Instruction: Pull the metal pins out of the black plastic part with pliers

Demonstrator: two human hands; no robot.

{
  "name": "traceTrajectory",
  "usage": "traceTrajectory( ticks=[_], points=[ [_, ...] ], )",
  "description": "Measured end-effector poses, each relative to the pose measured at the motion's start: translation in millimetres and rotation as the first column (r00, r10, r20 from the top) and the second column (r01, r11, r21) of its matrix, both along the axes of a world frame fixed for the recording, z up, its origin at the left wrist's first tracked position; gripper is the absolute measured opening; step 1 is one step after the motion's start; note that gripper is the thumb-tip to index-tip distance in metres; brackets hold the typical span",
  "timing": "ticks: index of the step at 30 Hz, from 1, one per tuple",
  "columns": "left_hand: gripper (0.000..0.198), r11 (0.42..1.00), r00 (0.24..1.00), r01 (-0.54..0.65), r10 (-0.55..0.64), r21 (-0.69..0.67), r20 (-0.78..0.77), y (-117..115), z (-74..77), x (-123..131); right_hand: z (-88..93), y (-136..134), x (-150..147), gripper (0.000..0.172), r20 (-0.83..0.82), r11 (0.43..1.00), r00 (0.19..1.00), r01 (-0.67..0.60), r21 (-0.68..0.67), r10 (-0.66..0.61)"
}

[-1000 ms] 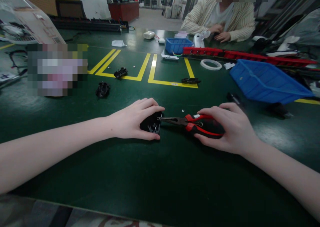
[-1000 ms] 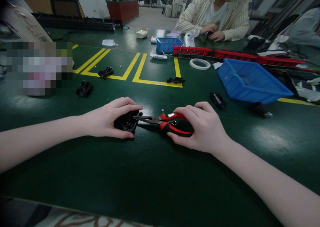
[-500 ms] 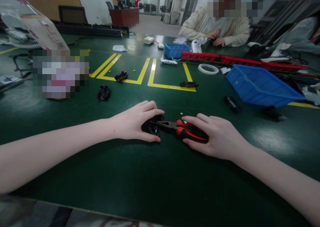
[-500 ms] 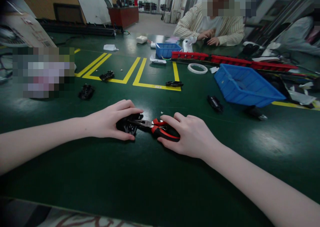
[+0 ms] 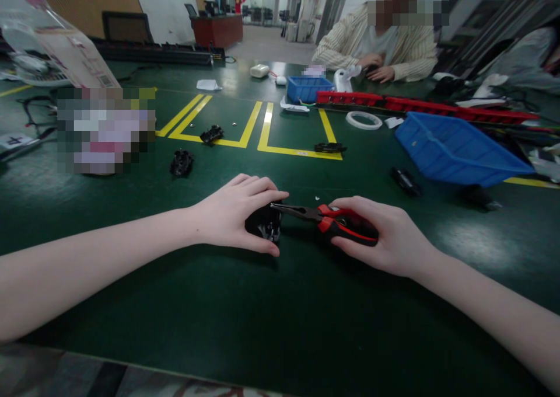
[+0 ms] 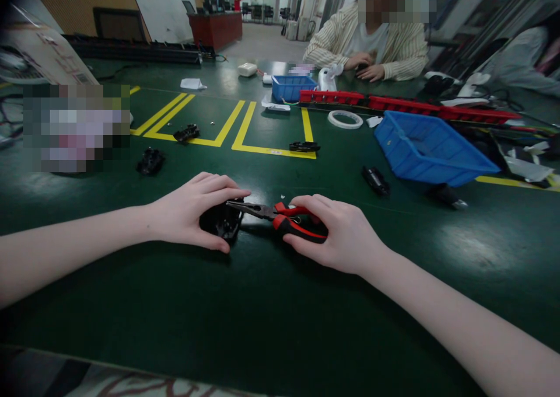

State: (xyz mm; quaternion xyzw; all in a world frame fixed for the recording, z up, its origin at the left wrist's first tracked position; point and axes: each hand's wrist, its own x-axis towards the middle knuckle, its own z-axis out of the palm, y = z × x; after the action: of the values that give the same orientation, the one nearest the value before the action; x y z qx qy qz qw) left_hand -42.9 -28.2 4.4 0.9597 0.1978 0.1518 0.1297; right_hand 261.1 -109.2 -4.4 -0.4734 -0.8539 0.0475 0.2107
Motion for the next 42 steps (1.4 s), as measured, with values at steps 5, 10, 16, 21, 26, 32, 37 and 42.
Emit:
traceTrajectory(
  ticks=[5, 10, 16, 21, 26, 32, 37, 42],
  points=[
    [0.042, 0.994, 0.975, 0.026, -0.002, -0.107, 0.221, -3.7, 2.7, 1.3, 0.2, -0.5, -1.4, 0.043, -0.086, 0.999, 0.996, -0.024, -0.024, 0.022],
    [0.012, 0.977, 0.944, 0.068, 0.003, -0.203, 0.329, -4.5, 2.5, 4.2, -1.1, -0.3, -2.8, 0.043, -0.148, 0.998, 0.987, -0.062, -0.024, 0.057],
    [0.011, 0.970, 0.928, 0.064, 0.029, -0.236, 0.371, -2.9, 1.4, 4.1, -0.2, 0.4, -0.5, 0.044, -0.169, 0.998, 0.984, -0.054, -0.037, 0.047],
    [0.011, 0.982, 0.950, 0.061, -0.003, -0.178, 0.312, -3.9, 2.6, 3.7, 1.4, -0.7, 1.8, 0.043, -0.140, 0.998, 0.989, -0.050, -0.027, 0.045],
    [0.019, 0.989, 0.981, -0.007, 0.035, -0.148, 0.191, -2.5, 4.4, -1.4, 3.0, -0.6, 4.5, 0.041, -0.091, 0.998, 0.996, -0.015, -0.060, 0.009],
    [0.067, 0.992, 1.000, 0.005, -0.002, -0.126, 0.030, -1.1, 4.0, -5.2, 3.0, 2.5, 5.9, 0.041, -0.006, 0.995, 1.000, 0.029, -0.100, -0.030],
    [0.076, 0.991, 0.998, 0.016, -0.024, -0.133, -0.057, -3.8, 3.6, -3.7, 4.2, 2.2, 3.2, 0.040, 0.022, 0.996, 1.000, 0.007, -0.086, -0.005],
    [0.072, 0.986, 0.999, 0.011, -0.016, -0.169, -0.030, -4.1, 3.1, -4.1, 5.9, 1.1, 2.8, 0.040, 0.025, 0.996, 1.000, 0.001, -0.089, 0.002]
  ],
)
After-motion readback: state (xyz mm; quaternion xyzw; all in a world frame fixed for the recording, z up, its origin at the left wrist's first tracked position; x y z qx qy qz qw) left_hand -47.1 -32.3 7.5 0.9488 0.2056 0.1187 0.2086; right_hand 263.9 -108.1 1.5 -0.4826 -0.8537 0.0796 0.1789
